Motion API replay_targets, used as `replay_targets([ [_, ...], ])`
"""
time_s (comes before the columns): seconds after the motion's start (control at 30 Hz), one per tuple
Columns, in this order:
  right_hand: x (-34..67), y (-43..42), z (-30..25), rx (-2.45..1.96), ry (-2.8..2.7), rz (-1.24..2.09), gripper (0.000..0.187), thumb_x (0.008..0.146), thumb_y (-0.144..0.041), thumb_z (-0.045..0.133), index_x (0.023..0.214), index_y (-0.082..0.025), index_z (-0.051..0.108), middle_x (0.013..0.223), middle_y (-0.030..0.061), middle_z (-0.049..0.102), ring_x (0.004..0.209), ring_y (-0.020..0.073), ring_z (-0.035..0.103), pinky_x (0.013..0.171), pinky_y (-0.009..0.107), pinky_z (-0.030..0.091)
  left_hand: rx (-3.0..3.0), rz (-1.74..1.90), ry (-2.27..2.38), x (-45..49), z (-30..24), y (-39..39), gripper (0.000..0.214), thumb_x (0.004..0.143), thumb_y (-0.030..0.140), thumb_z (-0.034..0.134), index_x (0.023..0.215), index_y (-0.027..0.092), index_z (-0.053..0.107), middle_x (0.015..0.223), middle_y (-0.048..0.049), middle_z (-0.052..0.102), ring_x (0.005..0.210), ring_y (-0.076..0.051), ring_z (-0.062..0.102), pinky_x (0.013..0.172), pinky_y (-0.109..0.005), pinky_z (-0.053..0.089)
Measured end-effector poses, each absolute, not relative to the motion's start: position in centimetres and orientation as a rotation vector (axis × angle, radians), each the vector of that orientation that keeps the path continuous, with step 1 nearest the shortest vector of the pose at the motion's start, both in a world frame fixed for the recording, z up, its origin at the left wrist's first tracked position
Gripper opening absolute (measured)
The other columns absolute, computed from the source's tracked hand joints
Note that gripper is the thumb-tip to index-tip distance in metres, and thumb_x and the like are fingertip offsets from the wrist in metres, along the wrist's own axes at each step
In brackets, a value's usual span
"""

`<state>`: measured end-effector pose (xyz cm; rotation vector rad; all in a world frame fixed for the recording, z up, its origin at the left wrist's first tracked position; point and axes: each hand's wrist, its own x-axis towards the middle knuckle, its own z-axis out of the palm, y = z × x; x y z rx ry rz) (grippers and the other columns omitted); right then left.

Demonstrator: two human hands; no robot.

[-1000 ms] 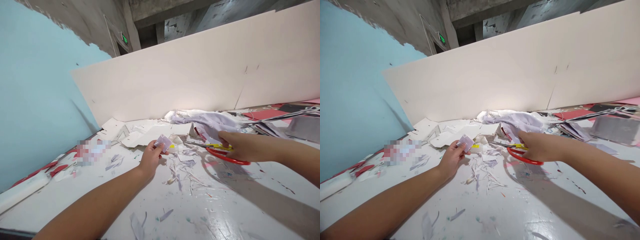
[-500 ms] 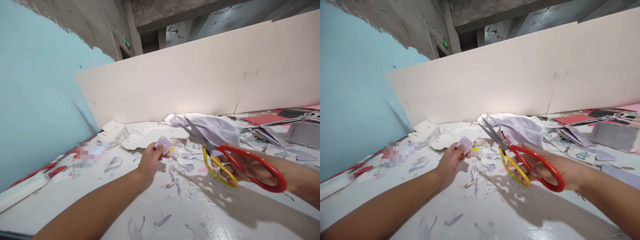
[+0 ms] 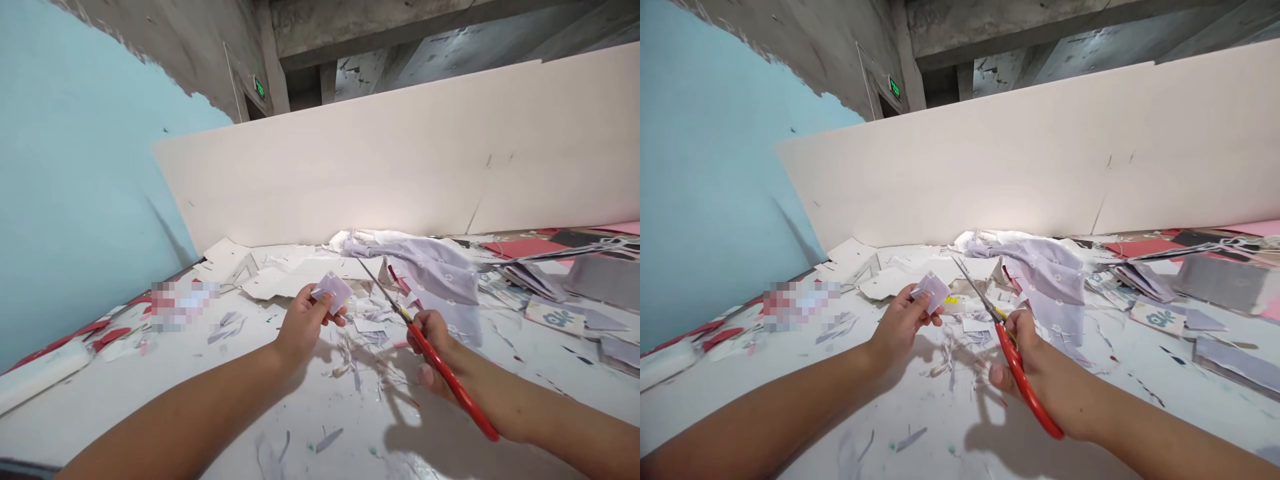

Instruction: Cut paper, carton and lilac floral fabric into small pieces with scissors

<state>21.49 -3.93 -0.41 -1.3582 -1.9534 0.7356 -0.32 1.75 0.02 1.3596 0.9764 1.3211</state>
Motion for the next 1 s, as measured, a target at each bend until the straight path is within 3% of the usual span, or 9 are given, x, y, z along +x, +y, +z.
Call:
replay_targets([
  [0.2,21.6,-4.6,0.4,-1.432,-2.151,0.987,0.040,0.066,-0.032,0.061,0.084,-0.026,0.026,0.057,-0.0076,0.046,0.052,0.0129,0.039,0.050,0.025,0.032,1.329,1.311,0.913,0.1,0.2,1.1,0.032,0.076,0.046,0.056,0.094,0.020,0.050,0.074,-0.0023,0.066,0.060,-0.012,0.060,0.062,-0.027,0.037],
  [0.63,22.1,-3.9,-0.5,-1.473,-2.221,0.644,0.042,0.065,-0.040,0.062,0.087,-0.024,0.030,0.066,-0.0035,0.052,0.056,0.0153,0.045,0.052,0.027,0.035,1.295,1.262,0.803,0.2,0.3,0.5,0.029,0.078,0.045,0.054,0.093,0.022,0.046,0.073,-0.0002,0.064,0.062,-0.012,0.060,0.060,-0.025,0.035],
  [1.0,22.0,-3.8,-1.0,-1.388,-1.994,0.782,0.036,0.070,-0.043,0.056,0.087,-0.025,0.030,0.063,-0.0066,0.038,0.055,0.0126,0.034,0.052,0.026,0.032,1.239,1.047,0.815,0.2,-0.2,1.2,0.034,0.078,0.044,0.056,0.103,0.025,0.045,0.080,-0.0013,0.061,0.063,-0.009,0.056,0.055,-0.021,0.035],
])
